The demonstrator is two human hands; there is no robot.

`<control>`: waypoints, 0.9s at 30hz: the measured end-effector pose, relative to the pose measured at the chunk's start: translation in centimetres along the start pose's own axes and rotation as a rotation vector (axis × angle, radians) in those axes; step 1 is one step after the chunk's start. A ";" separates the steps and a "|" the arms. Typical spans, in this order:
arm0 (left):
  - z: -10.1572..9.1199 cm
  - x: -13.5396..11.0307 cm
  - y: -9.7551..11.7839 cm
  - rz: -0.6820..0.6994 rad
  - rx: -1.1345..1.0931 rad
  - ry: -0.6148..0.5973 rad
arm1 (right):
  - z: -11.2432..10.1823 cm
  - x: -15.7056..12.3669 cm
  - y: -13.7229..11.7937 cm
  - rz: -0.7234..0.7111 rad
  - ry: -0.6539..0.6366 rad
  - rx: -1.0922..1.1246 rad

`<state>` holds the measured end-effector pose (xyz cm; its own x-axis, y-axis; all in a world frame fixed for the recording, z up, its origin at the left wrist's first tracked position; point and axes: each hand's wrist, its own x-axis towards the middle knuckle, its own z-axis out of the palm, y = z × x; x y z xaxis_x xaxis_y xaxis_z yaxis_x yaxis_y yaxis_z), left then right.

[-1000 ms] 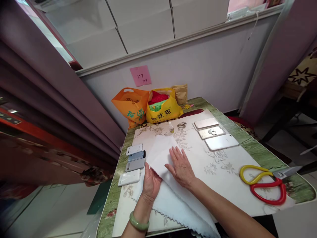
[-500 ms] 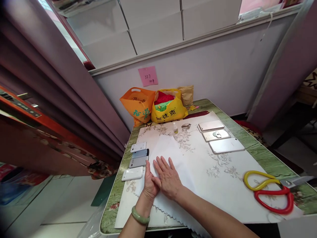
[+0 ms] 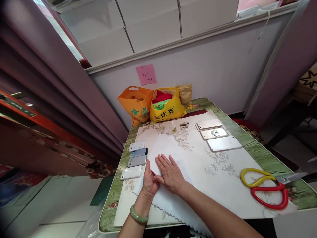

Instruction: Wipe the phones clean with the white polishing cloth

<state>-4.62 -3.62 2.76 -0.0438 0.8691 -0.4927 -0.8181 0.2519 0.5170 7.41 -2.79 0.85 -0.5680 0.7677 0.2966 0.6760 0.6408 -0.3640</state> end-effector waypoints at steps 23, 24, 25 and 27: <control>-1.1 0.0 -0.5 0.112 0.188 -0.075 | 1.3 -0.3 3.6 0.151 0.148 -0.195; -1.1 0.1 -0.5 0.122 0.194 -0.073 | 1.4 -0.4 3.8 0.162 0.153 -0.191; -1.1 0.1 -0.6 0.125 0.196 -0.064 | 1.4 -0.5 4.0 0.170 0.154 -0.185; -0.9 0.2 -0.6 0.127 0.199 -0.029 | 1.2 -0.7 4.1 0.181 0.157 -0.172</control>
<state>-4.63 -4.01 1.75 -0.1201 0.9104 -0.3958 -0.6777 0.2162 0.7028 9.98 -0.67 -1.94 -0.3602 0.8527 0.3783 0.8371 0.4744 -0.2723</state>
